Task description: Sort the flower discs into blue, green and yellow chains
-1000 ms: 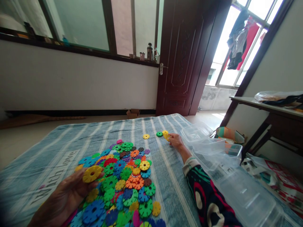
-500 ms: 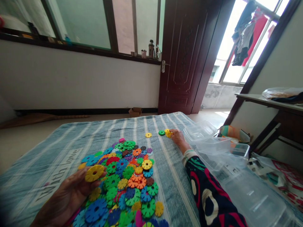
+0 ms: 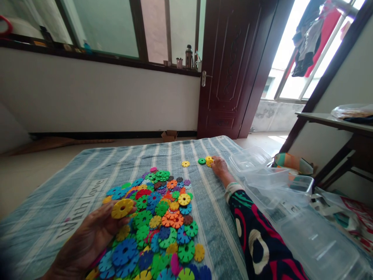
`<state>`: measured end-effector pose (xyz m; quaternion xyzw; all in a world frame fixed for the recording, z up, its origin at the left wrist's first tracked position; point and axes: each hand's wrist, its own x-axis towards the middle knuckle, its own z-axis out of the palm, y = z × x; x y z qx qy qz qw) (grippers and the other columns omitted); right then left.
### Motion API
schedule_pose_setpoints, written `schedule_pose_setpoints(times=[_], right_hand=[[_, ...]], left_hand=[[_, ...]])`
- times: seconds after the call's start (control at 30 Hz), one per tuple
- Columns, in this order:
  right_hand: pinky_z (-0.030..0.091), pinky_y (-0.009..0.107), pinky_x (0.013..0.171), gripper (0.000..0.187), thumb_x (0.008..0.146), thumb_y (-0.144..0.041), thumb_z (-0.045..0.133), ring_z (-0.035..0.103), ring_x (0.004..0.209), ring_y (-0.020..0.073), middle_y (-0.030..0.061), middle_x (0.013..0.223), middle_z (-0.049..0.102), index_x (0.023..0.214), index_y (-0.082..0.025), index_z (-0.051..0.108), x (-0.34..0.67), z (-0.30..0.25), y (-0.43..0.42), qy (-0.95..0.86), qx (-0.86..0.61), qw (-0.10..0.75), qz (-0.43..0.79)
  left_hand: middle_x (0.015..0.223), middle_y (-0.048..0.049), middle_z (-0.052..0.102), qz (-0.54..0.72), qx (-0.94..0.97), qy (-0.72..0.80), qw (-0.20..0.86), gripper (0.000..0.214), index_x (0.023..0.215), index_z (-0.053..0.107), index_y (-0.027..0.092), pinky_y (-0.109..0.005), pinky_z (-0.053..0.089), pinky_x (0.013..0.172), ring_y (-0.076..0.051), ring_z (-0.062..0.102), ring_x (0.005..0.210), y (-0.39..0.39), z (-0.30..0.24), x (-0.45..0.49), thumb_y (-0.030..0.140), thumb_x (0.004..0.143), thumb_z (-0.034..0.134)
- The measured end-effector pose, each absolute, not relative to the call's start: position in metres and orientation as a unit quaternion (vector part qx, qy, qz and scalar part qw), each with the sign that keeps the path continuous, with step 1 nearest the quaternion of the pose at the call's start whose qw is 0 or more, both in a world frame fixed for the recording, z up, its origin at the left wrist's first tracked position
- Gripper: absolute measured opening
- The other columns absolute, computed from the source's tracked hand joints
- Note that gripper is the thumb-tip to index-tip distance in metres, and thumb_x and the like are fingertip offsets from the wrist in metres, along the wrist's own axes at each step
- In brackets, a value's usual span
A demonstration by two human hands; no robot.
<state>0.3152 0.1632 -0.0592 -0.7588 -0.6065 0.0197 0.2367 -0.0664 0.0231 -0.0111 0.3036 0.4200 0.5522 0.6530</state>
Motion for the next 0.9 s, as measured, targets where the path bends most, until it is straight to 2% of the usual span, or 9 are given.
schedule_pose_setpoints(times=[0.13,0.23,0.37,0.5,0.57,0.7,0.9], right_hand=[[0.040,0.027,0.081,0.035,0.089,-0.023,0.046,0.059,0.099,0.0206,0.0109,0.113,0.063,0.120,-0.016,0.059,0.300,-0.055,0.147,-0.592,-0.770,0.238,-0.006],[0.039,0.026,0.080,0.029,0.090,-0.025,0.044,0.059,0.098,0.0202,0.0091,0.113,0.064,0.112,-0.021,0.064,0.278,-0.051,0.129,-0.623,-0.745,0.237,-0.011],[0.039,0.023,0.075,0.020,0.085,-0.024,0.052,0.060,0.087,0.0167,0.0041,0.093,0.069,0.093,-0.020,0.071,0.247,-0.038,0.099,-0.742,-0.626,0.229,0.066],[0.034,0.022,0.059,0.018,0.079,-0.029,0.059,0.054,0.064,0.0118,-0.0011,0.065,0.062,0.077,-0.019,0.073,0.230,-0.024,0.069,-0.778,-0.570,0.185,0.190],[0.031,0.022,0.056,0.018,0.075,-0.033,0.064,0.052,0.061,0.0109,-0.0022,0.063,0.061,0.082,-0.019,0.074,0.227,-0.020,0.058,-0.769,-0.576,0.165,0.222],[0.030,0.022,0.055,0.038,0.065,-0.041,0.074,0.053,0.061,0.0115,-0.0027,0.067,0.063,0.097,-0.023,0.072,0.223,-0.019,0.046,-0.759,-0.596,0.130,0.229],[0.029,0.023,0.056,0.039,0.062,-0.038,0.077,0.054,0.064,0.0130,-0.0024,0.071,0.064,0.098,-0.025,0.070,0.211,-0.019,0.038,-0.776,-0.594,0.109,0.181]], left_hand=[[0.079,-0.0087,0.073,0.555,0.311,0.416,0.650,0.010,0.078,0.071,0.012,-0.027,0.059,0.056,-0.022,0.069,0.071,0.023,-0.013,-0.067,0.012,0.068,0.070],[0.078,-0.0079,0.072,0.560,0.307,0.414,0.648,0.010,0.078,0.070,0.012,-0.028,0.058,0.055,-0.022,0.069,0.070,0.023,-0.013,-0.066,0.010,0.068,0.069],[0.078,-0.0061,0.072,0.559,0.306,0.410,0.653,0.007,0.076,0.070,0.013,-0.028,0.059,0.056,-0.021,0.069,0.069,0.022,-0.012,-0.065,0.011,0.069,0.069],[0.078,-0.0070,0.072,0.556,0.315,0.407,0.652,0.006,0.077,0.070,0.012,-0.027,0.059,0.056,-0.021,0.069,0.069,0.022,-0.011,-0.064,0.012,0.070,0.068],[0.078,-0.0071,0.072,0.555,0.318,0.406,0.652,0.006,0.077,0.070,0.012,-0.027,0.058,0.056,-0.020,0.069,0.069,0.022,-0.011,-0.064,0.012,0.071,0.068],[0.079,-0.0067,0.071,0.556,0.323,0.401,0.652,0.007,0.077,0.070,0.013,-0.027,0.059,0.057,-0.021,0.070,0.070,0.021,-0.010,-0.064,0.012,0.071,0.068],[0.079,-0.0071,0.072,0.556,0.324,0.401,0.651,0.008,0.078,0.069,0.013,-0.027,0.059,0.057,-0.022,0.070,0.071,0.021,-0.010,-0.064,0.010,0.071,0.066]])
